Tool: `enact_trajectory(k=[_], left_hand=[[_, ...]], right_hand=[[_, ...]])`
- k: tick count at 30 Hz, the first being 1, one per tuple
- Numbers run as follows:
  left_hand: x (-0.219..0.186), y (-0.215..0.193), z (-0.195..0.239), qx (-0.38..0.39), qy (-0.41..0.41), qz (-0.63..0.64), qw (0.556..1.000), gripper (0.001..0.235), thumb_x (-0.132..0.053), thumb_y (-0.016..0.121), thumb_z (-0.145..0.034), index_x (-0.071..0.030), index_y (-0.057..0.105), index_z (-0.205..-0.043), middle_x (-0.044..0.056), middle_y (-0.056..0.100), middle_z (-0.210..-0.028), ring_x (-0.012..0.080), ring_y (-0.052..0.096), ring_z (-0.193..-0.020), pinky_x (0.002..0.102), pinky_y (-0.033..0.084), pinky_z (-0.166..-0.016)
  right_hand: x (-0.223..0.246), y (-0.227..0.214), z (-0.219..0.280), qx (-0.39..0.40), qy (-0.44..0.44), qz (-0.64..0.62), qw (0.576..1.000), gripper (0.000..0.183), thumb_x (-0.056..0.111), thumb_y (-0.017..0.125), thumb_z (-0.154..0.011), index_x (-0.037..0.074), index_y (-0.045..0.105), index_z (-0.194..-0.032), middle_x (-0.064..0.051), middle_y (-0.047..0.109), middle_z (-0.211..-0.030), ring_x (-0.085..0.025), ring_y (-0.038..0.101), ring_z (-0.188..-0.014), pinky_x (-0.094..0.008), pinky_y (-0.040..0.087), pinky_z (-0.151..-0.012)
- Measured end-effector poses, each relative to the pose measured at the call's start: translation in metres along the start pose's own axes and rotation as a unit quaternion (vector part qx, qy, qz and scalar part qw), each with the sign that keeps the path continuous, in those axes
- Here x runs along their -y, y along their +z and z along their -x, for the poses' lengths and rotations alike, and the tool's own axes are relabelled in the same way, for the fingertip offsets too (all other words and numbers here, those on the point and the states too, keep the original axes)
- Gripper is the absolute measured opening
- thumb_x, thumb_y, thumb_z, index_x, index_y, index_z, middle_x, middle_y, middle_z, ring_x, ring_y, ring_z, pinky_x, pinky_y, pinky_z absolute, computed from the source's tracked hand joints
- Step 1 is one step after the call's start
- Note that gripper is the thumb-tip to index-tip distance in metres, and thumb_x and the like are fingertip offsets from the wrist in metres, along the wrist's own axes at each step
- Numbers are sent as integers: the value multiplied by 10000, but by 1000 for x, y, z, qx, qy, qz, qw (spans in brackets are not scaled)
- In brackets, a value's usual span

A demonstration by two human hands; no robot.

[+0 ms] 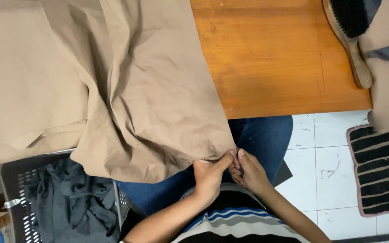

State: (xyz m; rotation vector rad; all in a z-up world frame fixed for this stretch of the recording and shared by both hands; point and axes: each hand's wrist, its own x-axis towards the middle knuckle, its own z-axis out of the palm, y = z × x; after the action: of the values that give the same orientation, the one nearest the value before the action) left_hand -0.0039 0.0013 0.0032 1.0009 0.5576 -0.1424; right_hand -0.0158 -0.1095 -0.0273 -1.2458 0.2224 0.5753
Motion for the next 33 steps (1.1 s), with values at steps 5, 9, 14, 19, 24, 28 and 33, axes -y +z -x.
enact_trajectory(k=[5, 9, 14, 19, 24, 28, 33], left_hand=[[6, -1, -1, -25, -15, 17, 999, 105, 64, 665, -660, -12, 599, -628, 92, 636, -632, 126, 601, -592, 232, 502, -593], [-4, 3, 0, 20, -3, 6, 1000, 217, 79, 596, -703, -8, 556, -508, 96, 593, -520, 133, 572, -492, 226, 479, -532], [4, -1, -1, 0, -2, 13, 1000, 139, 78, 628, -686, -3, 593, -580, 99, 621, -586, 135, 589, -544, 235, 493, -552], [7, -2, -2, -9, -7, 13, 1000, 107, 82, 631, -683, 10, 612, -606, 104, 631, -607, 138, 597, -557, 239, 506, -552], [12, -4, -2, -44, -11, -10, 999, 78, 55, 673, -649, 4, 641, -698, 101, 666, -719, 135, 621, -671, 243, 515, -646], [10, -4, -2, -52, -13, -10, 998, 193, 44, 689, -628, 14, 635, -810, 111, 666, -813, 145, 619, -746, 249, 515, -706], [16, -8, -4, -42, 33, -33, 998, 253, -53, 676, -679, 16, 620, -915, 97, 652, -922, 144, 596, -868, 249, 463, -809]], right_hand=[[-2, -2, 1, -13, 9, 13, 1000, 432, 411, 298, -893, 75, 348, -626, -52, 335, -499, -116, 294, -331, -212, 261, -291], [-7, -5, -1, 5, 1, -41, 999, 432, 403, 321, -892, 64, 355, -626, -60, 341, -496, -111, 262, -297, -200, 256, -271], [-6, -6, -1, -4, 17, -27, 999, 428, 393, 309, -899, 59, 372, -640, -57, 346, -501, -110, 270, -304, -199, 245, -274], [-2, -3, -1, -13, 21, 16, 1000, 433, 391, 292, -904, 60, 375, -636, -49, 352, -498, -108, 293, -308, -201, 247, -283], [-4, -3, -2, -28, 29, 13, 999, 433, 423, 316, -885, 73, 352, -632, -52, 324, -493, -113, 281, -313, -211, 236, -278], [-9, -5, -3, -37, 40, -12, 998, 432, 414, 325, -889, 66, 344, -634, -64, 311, -517, -119, 276, -355, -208, 218, -304], [-1, -2, -6, -89, -49, -73, 992, 467, 513, 342, -848, 66, 465, -798, -14, 328, -525, -70, 233, -314, -188, 194, -268]])
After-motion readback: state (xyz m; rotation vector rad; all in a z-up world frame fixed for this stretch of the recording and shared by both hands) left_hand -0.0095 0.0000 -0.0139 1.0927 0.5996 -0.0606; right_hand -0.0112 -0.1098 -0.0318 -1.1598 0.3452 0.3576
